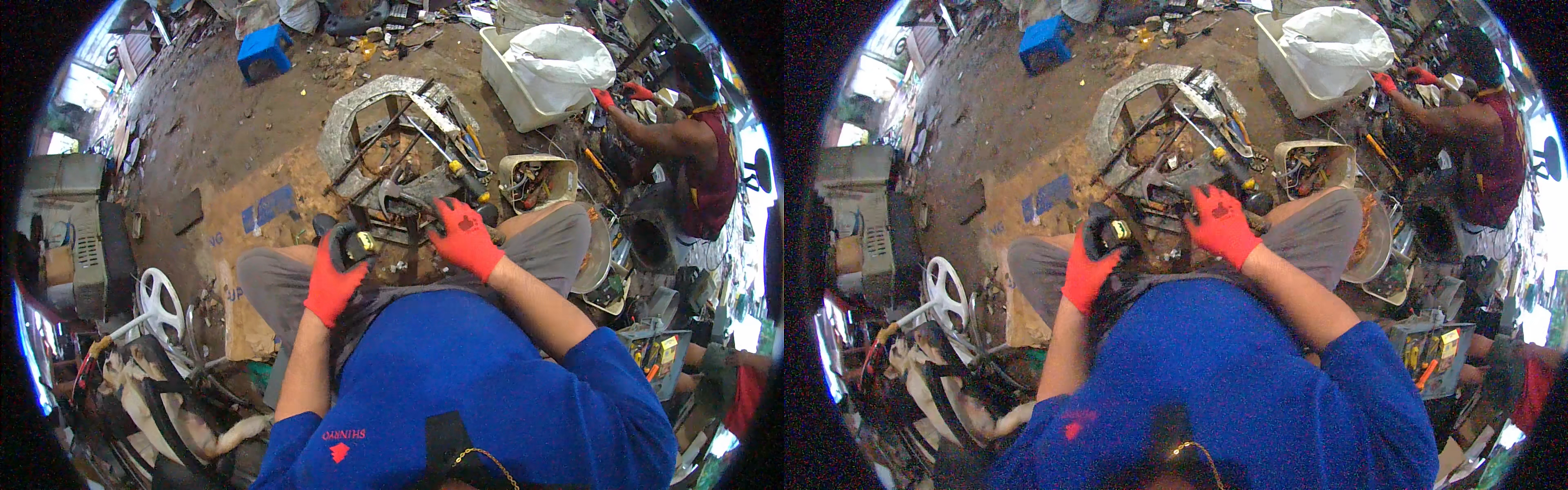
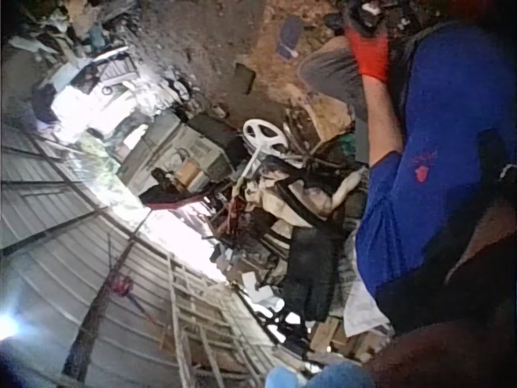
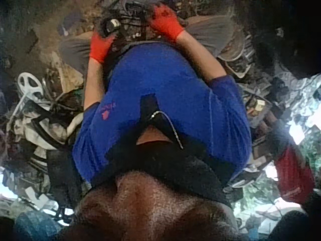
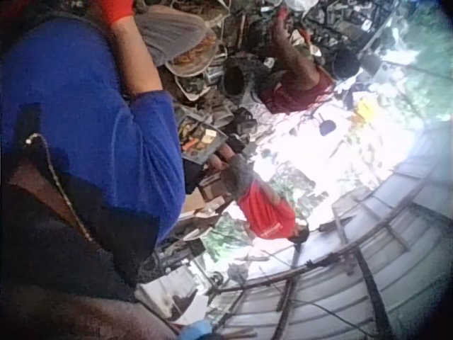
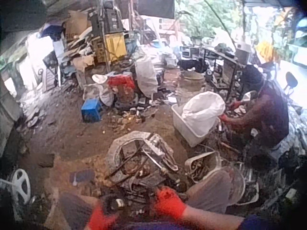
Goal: The person sits on the ground and uses a hammer and chisel to break apart a metal object. They then use pliers to remove small pieces and examine the components.
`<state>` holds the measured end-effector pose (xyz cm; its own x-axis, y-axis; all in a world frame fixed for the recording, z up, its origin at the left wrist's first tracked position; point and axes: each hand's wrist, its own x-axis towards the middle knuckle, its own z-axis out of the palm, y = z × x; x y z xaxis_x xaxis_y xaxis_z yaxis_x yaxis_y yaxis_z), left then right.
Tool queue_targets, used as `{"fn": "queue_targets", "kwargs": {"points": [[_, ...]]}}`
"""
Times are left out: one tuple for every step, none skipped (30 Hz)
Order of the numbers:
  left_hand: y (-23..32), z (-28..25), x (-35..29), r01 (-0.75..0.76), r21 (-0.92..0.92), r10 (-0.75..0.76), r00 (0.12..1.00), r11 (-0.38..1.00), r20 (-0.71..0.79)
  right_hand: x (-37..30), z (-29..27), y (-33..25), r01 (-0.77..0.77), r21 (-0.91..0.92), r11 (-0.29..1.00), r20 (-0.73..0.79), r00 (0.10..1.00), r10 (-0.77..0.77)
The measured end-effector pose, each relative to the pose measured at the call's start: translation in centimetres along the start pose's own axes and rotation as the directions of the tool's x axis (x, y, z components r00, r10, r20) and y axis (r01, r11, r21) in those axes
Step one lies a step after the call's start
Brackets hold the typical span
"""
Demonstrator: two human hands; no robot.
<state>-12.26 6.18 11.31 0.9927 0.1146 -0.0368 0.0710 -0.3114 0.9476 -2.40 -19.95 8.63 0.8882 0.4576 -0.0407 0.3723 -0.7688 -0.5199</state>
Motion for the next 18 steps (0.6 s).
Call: {"fn": "queue_targets", "kwargs": {"points": [[-0.4,-0.5,0.3,0.002,0.097,-0.001,1.0,0.995,-0.006,0.4,0.6,1.4,-0.047,-0.036,0.998,0.021,0.999,0.048],[-0.9,-0.9,0.6,0.006,0.193,-0.004,1.0,0.981,-0.011,0.8,1.0,2.5,-0.095,-0.072,0.993,0.042,0.994,0.098],[-1.4,-1.5,0.7,0.016,0.289,-0.009,1.0,0.957,-0.026,1.0,1.0,2.8,-0.055,-0.137,0.989,0.06,0.996,0.064],[-2.3,-2.2,1.2,-0.01,0.321,0.015,1.0,0.947,-0.013,1.3,1.1,3.0,-0.015,-0.201,0.979,0.08,0.996,0.031],[-1.8,-2.3,1.8,0.008,0.313,-0.013,1.0,0.95,0.014,1.4,1.2,3.3,0.014,-0.264,0.964,0.098,0.995,0.012],[-0.5,-2.2,2.9,0.007,0.305,-0.025,0.998,0.952,0.055,1.8,1.8,4.4,0.004,-0.312,0.95,0.152,0.987,0.046],[0.5,-1.9,3.9,0.006,0.298,-0.037,0.995,0.954,0.098,2.3,2.8,5.5,-0.007,-0.358,0.934,0.204,0.975,0.085],[0.6,-1.9,4.6,-0.018,0.347,-0.03,0.991,0.938,0.132,2.8,3.8,6.4,-0.004,-0.399,0.917,0.254,0.96,0.115],[0.0,-2.3,5.1,-0.035,0.397,-0.029,0.988,0.917,0.154,3.1,4.3,6.6,0.018,-0.33,0.944,0.217,0.975,0.057],[-0.5,-2.5,5.7,-0.055,0.445,-0.028,0.984,0.894,0.178,2.9,4.7,7.0,0.043,-0.261,0.964,0.173,0.985,0.003],[-1.2,-2.8,6.0,-0.082,0.493,-0.013,0.982,0.866,0.187,2.9,5.0,7.0,0.078,-0.19,0.979,0.13,0.99,-0.053],[-2.0,-2.9,6.0,-0.108,0.537,0.0,0.98,0.837,0.198,2.7,4.7,6.6,0.076,-0.184,0.98,0.139,0.989,-0.05],[-2.7,-3.1,6.2,-0.134,0.579,0.013,0.978,0.804,0.208,2.7,4.4,6.3,0.058,-0.144,0.988,0.126,0.991,-0.04],[-2.6,-2.8,6.6,-0.115,0.568,-0.027,0.971,0.815,0.236,2.3,3.9,6.3,0.03,-0.107,0.994,0.117,0.993,-0.017],[-2.4,-2.6,7.1,-0.127,0.566,-0.04,0.961,0.815,0.274,2.2,3.5,6.2,0.004,-0.068,0.998,0.11,0.994,0.004],[-2.2,-2.4,7.6,-0.136,0.564,-0.056,0.949,0.815,0.309,2.7,3.2,6.0,0.006,-0.015,1.0,0.028,1.0,-0.006],[-2.0,-2.0,7.9,-0.143,0.56,-0.073,0.936,0.816,0.346,3.2,2.5,5.8,0.003,0.015,1.0,-0.026,1.0,-0.002],[-2.1,-1.6,7.8,-0.159,0.586,-0.078,0.93,0.794,0.358,4.2,1.5,5.2,0.005,0.044,0.999,-0.073,0.997,-0.002]]}}
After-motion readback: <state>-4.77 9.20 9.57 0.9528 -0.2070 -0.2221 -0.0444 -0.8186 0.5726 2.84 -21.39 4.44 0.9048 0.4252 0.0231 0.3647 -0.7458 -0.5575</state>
